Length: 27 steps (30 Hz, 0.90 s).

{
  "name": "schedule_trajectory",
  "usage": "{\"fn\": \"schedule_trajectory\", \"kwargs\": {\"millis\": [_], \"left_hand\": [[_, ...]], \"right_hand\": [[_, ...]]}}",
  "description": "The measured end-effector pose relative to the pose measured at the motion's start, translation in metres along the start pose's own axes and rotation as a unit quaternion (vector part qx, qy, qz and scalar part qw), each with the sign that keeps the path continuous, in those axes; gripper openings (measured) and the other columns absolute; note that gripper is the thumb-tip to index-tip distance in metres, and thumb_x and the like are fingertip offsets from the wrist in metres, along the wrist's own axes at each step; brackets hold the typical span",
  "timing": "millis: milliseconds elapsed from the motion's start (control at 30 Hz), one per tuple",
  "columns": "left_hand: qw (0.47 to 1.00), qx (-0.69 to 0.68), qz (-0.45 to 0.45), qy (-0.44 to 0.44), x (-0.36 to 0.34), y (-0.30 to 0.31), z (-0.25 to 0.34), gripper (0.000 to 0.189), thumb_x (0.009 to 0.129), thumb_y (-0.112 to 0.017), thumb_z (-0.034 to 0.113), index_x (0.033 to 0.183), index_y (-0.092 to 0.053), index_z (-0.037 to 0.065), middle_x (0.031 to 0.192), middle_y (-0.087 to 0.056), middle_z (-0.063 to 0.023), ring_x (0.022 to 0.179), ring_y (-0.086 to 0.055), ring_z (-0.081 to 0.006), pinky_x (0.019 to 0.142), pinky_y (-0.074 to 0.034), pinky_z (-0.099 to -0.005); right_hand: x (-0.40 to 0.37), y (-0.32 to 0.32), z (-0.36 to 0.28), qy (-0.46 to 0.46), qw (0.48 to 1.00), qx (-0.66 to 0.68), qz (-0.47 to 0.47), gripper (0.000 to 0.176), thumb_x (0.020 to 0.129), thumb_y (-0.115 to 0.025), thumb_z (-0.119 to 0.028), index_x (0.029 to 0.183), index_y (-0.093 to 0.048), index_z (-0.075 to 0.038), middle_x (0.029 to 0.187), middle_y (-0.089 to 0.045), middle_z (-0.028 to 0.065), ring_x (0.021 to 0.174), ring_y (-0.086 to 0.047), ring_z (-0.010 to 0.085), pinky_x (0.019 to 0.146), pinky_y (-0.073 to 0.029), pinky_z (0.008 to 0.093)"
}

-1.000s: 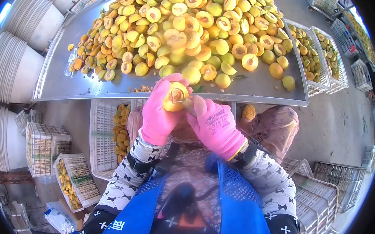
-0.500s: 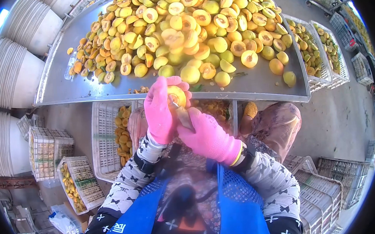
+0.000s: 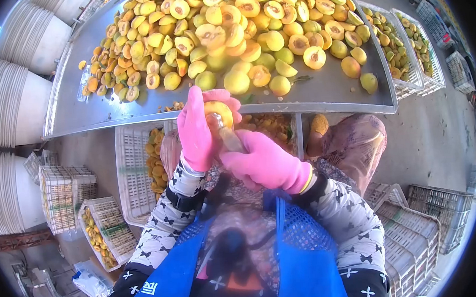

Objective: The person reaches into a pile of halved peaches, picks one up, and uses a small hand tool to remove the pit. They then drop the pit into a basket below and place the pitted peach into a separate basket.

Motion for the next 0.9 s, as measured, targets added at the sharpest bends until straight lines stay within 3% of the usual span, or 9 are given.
{"fn": "schedule_trajectory", "kwargs": {"millis": [200,300,433,500,533,700,800,833,900], "left_hand": [[0.975,0.173,0.021,-0.139,0.007,0.012,-0.013,0.05,0.107,-0.039,0.037,0.095,-0.067,-0.002,0.084,-0.069,-0.0108,0.074,-0.063,-0.0151,0.07,-0.05,-0.0277],[1.0,0.022,-0.015,-0.012,0.005,0.004,-0.016,0.052,0.107,-0.04,0.038,0.089,-0.068,-0.002,0.085,-0.069,-0.0106,0.074,-0.063,-0.0151,0.072,-0.05,-0.0282],[0.971,0.055,-0.221,0.069,0.013,-0.003,-0.016,0.053,0.107,-0.041,0.038,0.09,-0.069,-0.003,0.085,-0.069,-0.011,0.076,-0.063,-0.0144,0.072,-0.051,-0.0275],[0.956,0.069,-0.271,0.086,0.012,0.001,-0.022,0.052,0.106,-0.042,0.039,0.093,-0.069,-0.004,0.084,-0.069,-0.0108,0.076,-0.063,-0.0136,0.07,-0.051,-0.0271],[0.959,0.095,-0.202,0.172,0.006,0.015,-0.025,0.043,0.104,-0.05,0.035,0.097,-0.07,-0.002,0.084,-0.069,-0.0084,0.074,-0.063,-0.0117,0.069,-0.05,-0.0254],[0.913,0.374,-0.051,0.152,-0.032,0.153,0.039,0.034,0.094,-0.066,0.03,0.114,-0.071,0.004,0.098,-0.072,-0.0082,0.088,-0.068,-0.0122,0.078,-0.052,-0.024],[0.868,0.497,0.021,-0.018,-0.006,0.163,0.068,0.043,0.088,-0.073,0.032,0.119,-0.068,0.003,0.113,-0.069,-0.012,0.106,-0.065,-0.0212,0.088,-0.053,-0.0302],[0.86,0.504,0.046,-0.064,0.013,0.154,0.074,0.044,0.087,-0.074,0.032,0.12,-0.067,0.003,0.115,-0.068,-0.0126,0.108,-0.065,-0.0229,0.089,-0.053,-0.0311],[0.892,0.446,0.04,-0.06,0.06,0.148,0.028,0.047,0.087,-0.074,0.031,0.124,-0.065,0.003,0.117,-0.066,-0.014,0.107,-0.065,-0.0223,0.089,-0.053,-0.0301]], "right_hand": [[0.003,-0.002,0.009,0.015,0.999,-0.03,0.017,0.015,0.09,-0.06,-0.014,0.093,-0.055,0.0,0.058,-0.054,0.0017,0.042,-0.049,0.0107,0.041,-0.036,0.0236],[-0.001,-0.002,0.008,0.006,0.996,0.081,-0.037,0.017,0.088,-0.06,-0.013,0.096,-0.056,0.001,0.058,-0.055,0.0031,0.042,-0.05,0.0123,0.041,-0.037,0.025],[-0.003,0.006,0.031,-0.047,0.979,0.138,-0.145,0.021,0.09,-0.062,-0.02,0.101,-0.059,-0.001,0.058,-0.053,0.0016,0.045,-0.048,0.0101,0.042,-0.035,0.0237],[-0.006,0.009,0.033,-0.056,0.988,0.072,-0.126,0.021,0.09,-0.064,-0.017,0.103,-0.059,-0.001,0.062,-0.054,0.0005,0.046,-0.049,0.0106,0.044,-0.037,0.0242],[-0.007,0.01,0.034,-0.055,0.992,0.033,-0.112,0.02,0.09,-0.064,-0.016,0.103,-0.059,-0.002,0.064,-0.055,0.0003,0.046,-0.05,0.0106,0.044,-0.038,0.0246],[-0.023,0.042,0.038,-0.109,0.966,-0.211,-0.106,0.017,0.09,-0.064,-0.017,0.094,-0.061,-0.001,0.068,-0.06,0.0037,0.054,-0.059,0.0167,0.051,-0.047,0.0315],[-0.011,0.089,0.062,0.097,0.746,-0.658,0.028,0.029,0.086,-0.067,-0.026,0.099,-0.06,-0.002,0.076,-0.066,0.0141,0.071,-0.066,0.0319,0.062,-0.051,0.0433],[-0.003,0.105,0.059,0.017,0.76,-0.645,0.08,0.035,0.083,-0.068,-0.032,0.097,-0.059,-0.001,0.081,-0.066,0.022,0.082,-0.063,0.0425,0.072,-0.05,0.0512],[0.004,0.133,0.051,0.048,0.749,-0.628,0.203,0.034,0.083,-0.069,-0.031,0.097,-0.06,-0.001,0.082,-0.066,0.0211,0.081,-0.064,0.0419,0.071,-0.05,0.0498]]}}
Point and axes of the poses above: each hand's wrist, its own x-axis towards the middle knuckle, its own y-axis out of the back of the hand, z = x × y, the point moved 6 cm from there along x, towards the middle knuckle
